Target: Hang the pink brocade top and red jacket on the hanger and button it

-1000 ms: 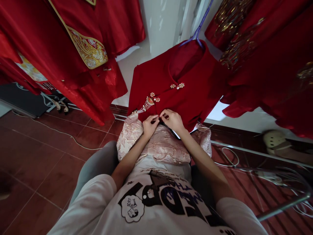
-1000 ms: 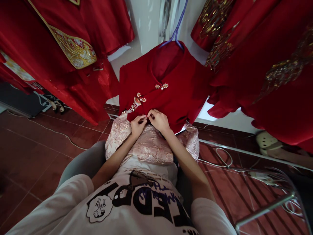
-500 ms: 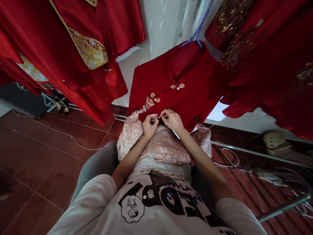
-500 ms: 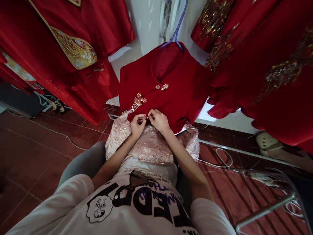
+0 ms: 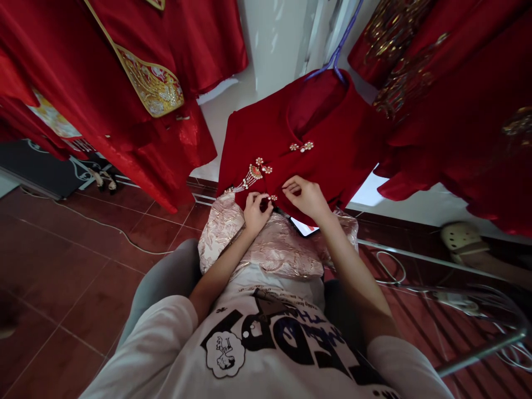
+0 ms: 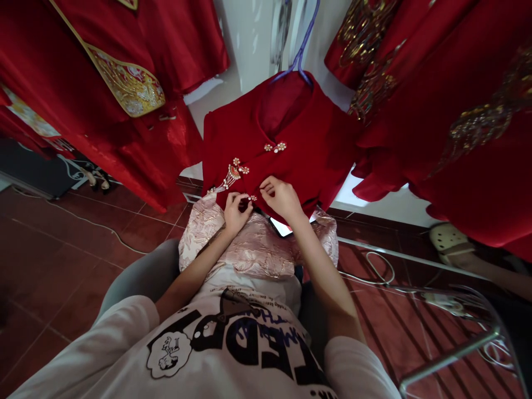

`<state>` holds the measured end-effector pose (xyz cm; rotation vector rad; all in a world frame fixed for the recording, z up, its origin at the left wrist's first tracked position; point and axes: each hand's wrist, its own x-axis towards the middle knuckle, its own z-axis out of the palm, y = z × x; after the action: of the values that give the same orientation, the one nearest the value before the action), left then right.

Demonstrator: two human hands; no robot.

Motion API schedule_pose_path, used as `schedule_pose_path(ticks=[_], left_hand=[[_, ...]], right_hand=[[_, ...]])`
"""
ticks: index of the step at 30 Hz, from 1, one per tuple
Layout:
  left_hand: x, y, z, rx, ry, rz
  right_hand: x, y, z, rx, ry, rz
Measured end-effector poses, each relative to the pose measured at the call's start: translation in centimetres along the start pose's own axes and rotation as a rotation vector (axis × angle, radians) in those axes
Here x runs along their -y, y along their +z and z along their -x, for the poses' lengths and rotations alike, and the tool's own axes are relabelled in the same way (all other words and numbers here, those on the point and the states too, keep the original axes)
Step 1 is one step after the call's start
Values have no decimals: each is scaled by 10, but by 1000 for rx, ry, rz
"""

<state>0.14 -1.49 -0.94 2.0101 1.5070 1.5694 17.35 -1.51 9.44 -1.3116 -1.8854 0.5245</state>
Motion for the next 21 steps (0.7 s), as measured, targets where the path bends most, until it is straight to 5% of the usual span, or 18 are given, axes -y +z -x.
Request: schedule_pose_path(ticks=[8,21], left_hand=[[3,0,-2,7,39,5],[5,1,-1,-5,72,213]], right_hand=[[-8,23,3,171,-5,68],[-15,26,3,149,55,95]])
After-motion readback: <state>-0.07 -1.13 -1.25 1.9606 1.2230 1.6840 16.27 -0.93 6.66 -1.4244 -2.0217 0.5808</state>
